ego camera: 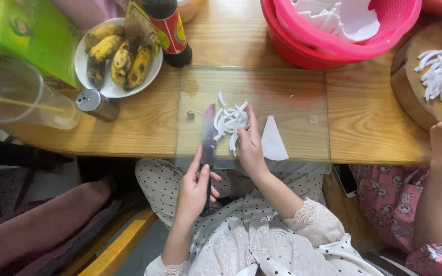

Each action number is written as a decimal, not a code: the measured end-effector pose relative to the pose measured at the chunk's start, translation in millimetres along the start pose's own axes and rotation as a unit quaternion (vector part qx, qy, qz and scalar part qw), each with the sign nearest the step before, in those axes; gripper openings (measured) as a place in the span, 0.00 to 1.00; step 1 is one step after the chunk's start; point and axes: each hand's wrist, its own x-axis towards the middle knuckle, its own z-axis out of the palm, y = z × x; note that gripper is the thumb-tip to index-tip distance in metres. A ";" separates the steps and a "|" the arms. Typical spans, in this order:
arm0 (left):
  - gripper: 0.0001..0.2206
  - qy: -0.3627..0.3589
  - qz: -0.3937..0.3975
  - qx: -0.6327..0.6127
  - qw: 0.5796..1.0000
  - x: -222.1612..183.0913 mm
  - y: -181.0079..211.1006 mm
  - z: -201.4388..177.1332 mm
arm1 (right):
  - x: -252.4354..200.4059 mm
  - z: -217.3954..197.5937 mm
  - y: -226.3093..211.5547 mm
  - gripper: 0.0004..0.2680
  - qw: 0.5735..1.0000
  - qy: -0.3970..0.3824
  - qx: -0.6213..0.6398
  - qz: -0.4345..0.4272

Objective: Slicing white coconut meat into thin strips on a glass cutting board using a knife.

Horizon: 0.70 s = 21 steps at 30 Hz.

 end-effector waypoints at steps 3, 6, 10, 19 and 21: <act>0.27 0.009 0.014 0.049 0.999 -3.9 12.5 4.1 | 7.7 -0.7 -5.1 0.22 1.000 0.000 0.022 0.000; 0.28 0.025 0.034 0.152 0.988 -3.2 11.4 -5.7 | 19.0 -15.8 0.8 0.18 0.995 -0.005 -0.062 -0.074; 0.28 0.049 0.061 0.161 0.984 -10.1 21.1 -17.2 | 67.6 -26.1 -14.5 0.16 0.923 -0.174 -0.295 -0.175; 0.29 0.025 0.022 0.128 0.991 -5.3 17.9 -16.2 | 78.9 -32.3 -13.3 0.20 0.808 -0.303 -0.465 -0.197; 0.28 0.029 0.021 0.139 0.990 -6.2 18.9 -16.0 | 63.7 -37.1 -2.8 0.19 0.858 -0.230 -0.393 -0.238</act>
